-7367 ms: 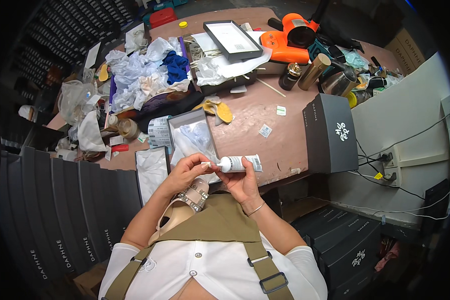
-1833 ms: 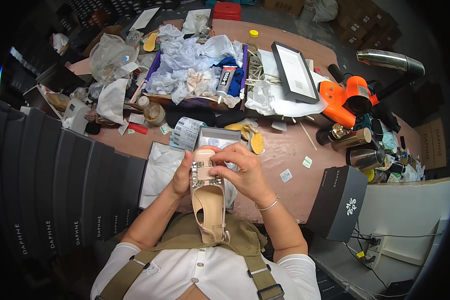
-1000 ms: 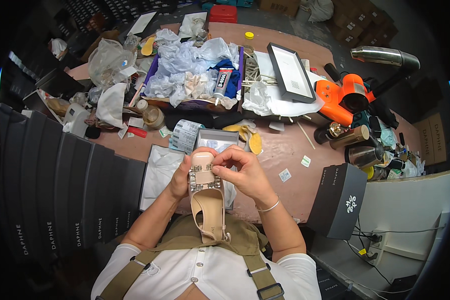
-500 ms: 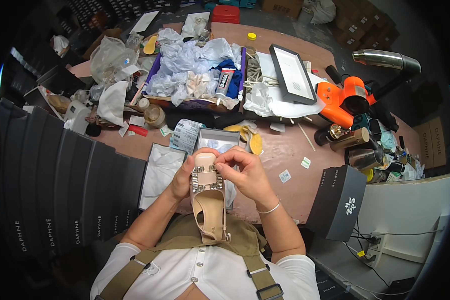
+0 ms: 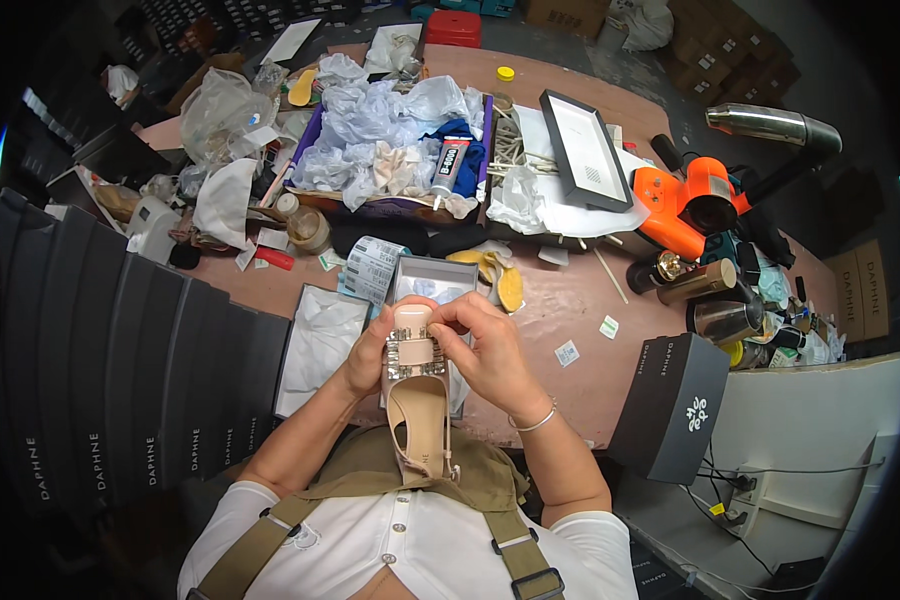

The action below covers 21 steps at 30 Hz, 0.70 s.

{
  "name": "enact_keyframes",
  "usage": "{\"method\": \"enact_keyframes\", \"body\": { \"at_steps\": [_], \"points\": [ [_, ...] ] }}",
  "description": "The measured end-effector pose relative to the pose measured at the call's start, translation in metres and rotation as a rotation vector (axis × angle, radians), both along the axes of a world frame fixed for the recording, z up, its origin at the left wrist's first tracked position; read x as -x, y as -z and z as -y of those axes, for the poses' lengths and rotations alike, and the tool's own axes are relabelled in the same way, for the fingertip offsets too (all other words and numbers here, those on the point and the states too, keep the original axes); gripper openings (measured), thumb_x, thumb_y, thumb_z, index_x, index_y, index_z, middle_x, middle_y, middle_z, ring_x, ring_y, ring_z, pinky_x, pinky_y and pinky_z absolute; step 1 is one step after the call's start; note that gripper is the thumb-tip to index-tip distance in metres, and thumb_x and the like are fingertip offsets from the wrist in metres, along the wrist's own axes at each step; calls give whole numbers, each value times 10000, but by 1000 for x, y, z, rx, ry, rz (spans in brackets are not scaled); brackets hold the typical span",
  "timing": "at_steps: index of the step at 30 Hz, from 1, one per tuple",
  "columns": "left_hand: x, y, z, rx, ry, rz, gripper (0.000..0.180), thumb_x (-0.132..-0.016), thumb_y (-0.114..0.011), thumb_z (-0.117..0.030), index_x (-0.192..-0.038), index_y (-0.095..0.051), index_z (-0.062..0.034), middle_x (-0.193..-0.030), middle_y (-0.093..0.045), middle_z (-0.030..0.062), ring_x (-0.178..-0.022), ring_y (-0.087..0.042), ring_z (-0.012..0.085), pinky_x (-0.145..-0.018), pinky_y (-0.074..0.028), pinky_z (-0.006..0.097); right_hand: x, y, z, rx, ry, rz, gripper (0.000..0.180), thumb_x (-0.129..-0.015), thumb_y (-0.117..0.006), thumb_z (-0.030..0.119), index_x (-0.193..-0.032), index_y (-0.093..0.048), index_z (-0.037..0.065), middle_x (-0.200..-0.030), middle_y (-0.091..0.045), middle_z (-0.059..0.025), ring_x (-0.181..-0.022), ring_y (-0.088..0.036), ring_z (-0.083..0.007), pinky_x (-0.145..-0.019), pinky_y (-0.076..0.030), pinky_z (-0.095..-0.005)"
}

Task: Inspecting, cleaning, applying glue to repairs, and packing shoes into boxes for shipping.

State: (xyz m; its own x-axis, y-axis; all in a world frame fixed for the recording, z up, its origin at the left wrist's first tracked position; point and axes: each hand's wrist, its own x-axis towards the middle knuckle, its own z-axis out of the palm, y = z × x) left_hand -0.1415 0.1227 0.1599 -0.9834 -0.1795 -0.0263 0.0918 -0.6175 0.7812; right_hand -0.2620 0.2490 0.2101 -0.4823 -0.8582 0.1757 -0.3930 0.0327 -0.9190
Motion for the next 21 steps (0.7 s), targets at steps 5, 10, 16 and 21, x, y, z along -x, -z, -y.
{"method": "enact_keyframes", "body": {
  "at_steps": [5,10,16,21],
  "points": [
    [3,5,-1,-128,-25,-28,583,-956,-327,-530,-1225,-440,-25,-1036,-560,77,-912,-568,130,-797,-486,277,-3,8,0,15,52,313,84,-831,-634,46,-897,-634,-6,-842,-576,-50,-769,-571,-116,-664,-471,-246],
    [2,6,2,-102,-33,-11,595,-955,-323,-533,-1241,-434,-24,-1047,-561,77,-918,-574,136,-807,-487,278,-6,22,1,159,81,384,118,-810,-644,38,-919,-624,-3,-878,-566,-41,-789,-569,-96,-694,-469,-233],
    [0,1,1,7,-58,53,678,-914,-309,-621,-1218,-441,-29,-1114,-545,113,-1026,-554,182,-902,-453,335,-7,19,3,136,68,419,117,-799,-661,55,-889,-611,1,-873,-557,-34,-773,-565,-90,-688,-463,-229],
    [0,1,-1,-18,-79,9,616,-943,-339,-548,-1246,-430,-20,-1074,-561,90,-933,-582,142,-808,-483,264,-7,20,4,132,70,370,119,-794,-676,66,-864,-603,2,-856,-551,-28,-724,-548,-83,-668,-460,-228]
  ]
}}
